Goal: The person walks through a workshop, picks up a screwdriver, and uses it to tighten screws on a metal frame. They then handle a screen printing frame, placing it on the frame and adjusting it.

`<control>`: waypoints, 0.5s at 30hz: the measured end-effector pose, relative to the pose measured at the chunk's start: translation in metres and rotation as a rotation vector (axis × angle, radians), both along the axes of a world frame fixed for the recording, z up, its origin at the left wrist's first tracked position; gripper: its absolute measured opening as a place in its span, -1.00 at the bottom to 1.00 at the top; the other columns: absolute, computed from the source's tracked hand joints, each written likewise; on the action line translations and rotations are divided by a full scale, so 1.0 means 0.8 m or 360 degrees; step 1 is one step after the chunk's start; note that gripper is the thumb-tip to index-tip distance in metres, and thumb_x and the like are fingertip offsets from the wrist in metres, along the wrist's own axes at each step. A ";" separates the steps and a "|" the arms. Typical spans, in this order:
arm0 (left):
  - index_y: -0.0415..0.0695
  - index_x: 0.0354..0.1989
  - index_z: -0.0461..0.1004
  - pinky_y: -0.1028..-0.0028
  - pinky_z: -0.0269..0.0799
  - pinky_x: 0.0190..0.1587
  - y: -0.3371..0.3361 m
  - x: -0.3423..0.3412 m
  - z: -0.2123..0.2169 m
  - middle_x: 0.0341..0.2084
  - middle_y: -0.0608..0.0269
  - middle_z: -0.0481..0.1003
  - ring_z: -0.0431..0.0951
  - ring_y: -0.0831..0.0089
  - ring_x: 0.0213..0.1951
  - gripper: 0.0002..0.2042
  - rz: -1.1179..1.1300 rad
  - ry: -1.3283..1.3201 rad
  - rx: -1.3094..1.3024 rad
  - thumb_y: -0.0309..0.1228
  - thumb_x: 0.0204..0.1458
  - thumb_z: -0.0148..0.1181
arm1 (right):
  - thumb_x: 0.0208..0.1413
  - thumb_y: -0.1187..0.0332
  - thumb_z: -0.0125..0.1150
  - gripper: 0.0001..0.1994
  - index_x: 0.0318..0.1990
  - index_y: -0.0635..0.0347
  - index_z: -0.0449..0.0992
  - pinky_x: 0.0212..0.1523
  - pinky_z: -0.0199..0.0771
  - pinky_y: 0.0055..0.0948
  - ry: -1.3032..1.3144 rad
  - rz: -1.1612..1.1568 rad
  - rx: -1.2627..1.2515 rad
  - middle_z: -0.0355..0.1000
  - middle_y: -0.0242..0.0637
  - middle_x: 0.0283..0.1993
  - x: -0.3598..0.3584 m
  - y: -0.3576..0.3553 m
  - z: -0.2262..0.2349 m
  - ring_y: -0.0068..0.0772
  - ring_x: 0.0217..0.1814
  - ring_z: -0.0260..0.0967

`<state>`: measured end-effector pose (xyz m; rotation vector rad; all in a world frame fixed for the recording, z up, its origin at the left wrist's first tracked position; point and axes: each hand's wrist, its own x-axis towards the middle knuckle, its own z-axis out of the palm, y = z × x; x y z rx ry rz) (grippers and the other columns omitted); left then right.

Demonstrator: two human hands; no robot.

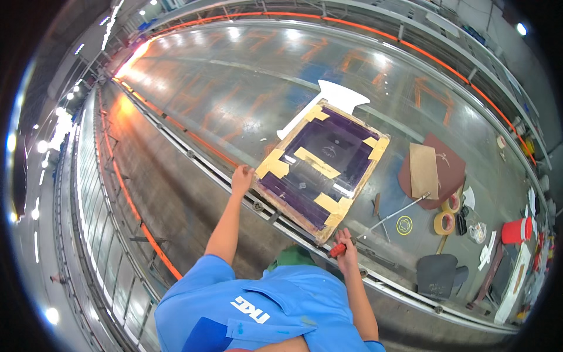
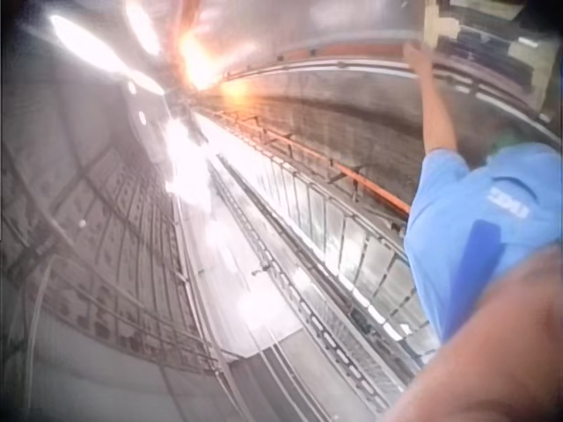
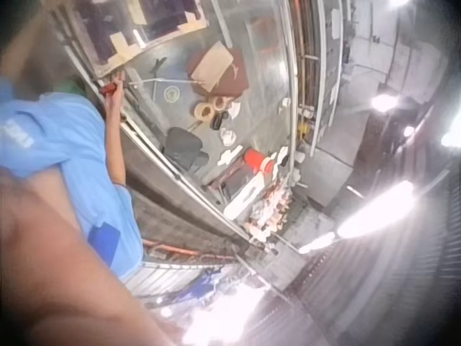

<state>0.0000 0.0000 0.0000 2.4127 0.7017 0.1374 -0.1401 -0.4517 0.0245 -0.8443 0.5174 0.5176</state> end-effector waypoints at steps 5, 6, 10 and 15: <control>-0.19 0.10 0.39 0.36 0.34 0.03 -0.013 0.111 -0.068 -0.07 0.14 0.51 0.49 0.32 -0.04 -0.49 -0.0445 0.0318 -0.1001 0.00 0.20 -0.06 | 0.13 0.40 -0.01 -0.37 0.38 0.17 0.01 0.23 0.26 -0.26 -0.0141 -0.0118 -0.0031 0.17 -0.19 0.32 0.018 0.006 -0.010 -0.28 0.30 0.20; -0.17 0.13 0.37 0.38 0.34 0.03 0.021 0.110 -0.025 -0.04 0.20 0.50 0.47 0.37 -0.03 -0.50 -0.0577 0.0228 -0.1143 -0.01 0.24 -0.11 | 0.13 0.41 -0.01 -0.44 0.33 0.16 0.12 0.10 0.39 -0.31 0.0056 -0.0302 -0.0015 0.34 -0.21 0.16 0.009 0.067 -0.012 -0.36 0.11 0.37; -0.17 0.20 0.30 0.37 0.36 0.06 0.084 0.135 0.021 0.01 0.22 0.46 0.47 0.39 -0.01 -0.42 -0.0485 0.0398 -0.1730 0.08 0.24 -0.15 | 0.10 0.34 0.05 -0.56 0.18 0.04 0.34 -0.45 0.33 -0.56 -0.0186 -0.0198 -0.0255 0.36 -0.45 -0.42 0.043 0.136 -0.036 -0.64 -0.47 0.28; -0.33 0.10 0.36 0.37 0.46 -0.09 -0.004 0.065 -0.017 -0.10 0.11 0.49 0.53 0.35 -0.13 -0.30 -0.0226 0.0558 -0.1138 0.16 0.12 0.01 | 0.02 0.44 0.07 -0.32 0.37 0.18 0.11 -0.20 0.33 -0.66 -0.0095 -0.0088 -0.0556 0.44 -0.35 -0.06 -0.036 0.065 0.079 -0.67 -0.22 0.31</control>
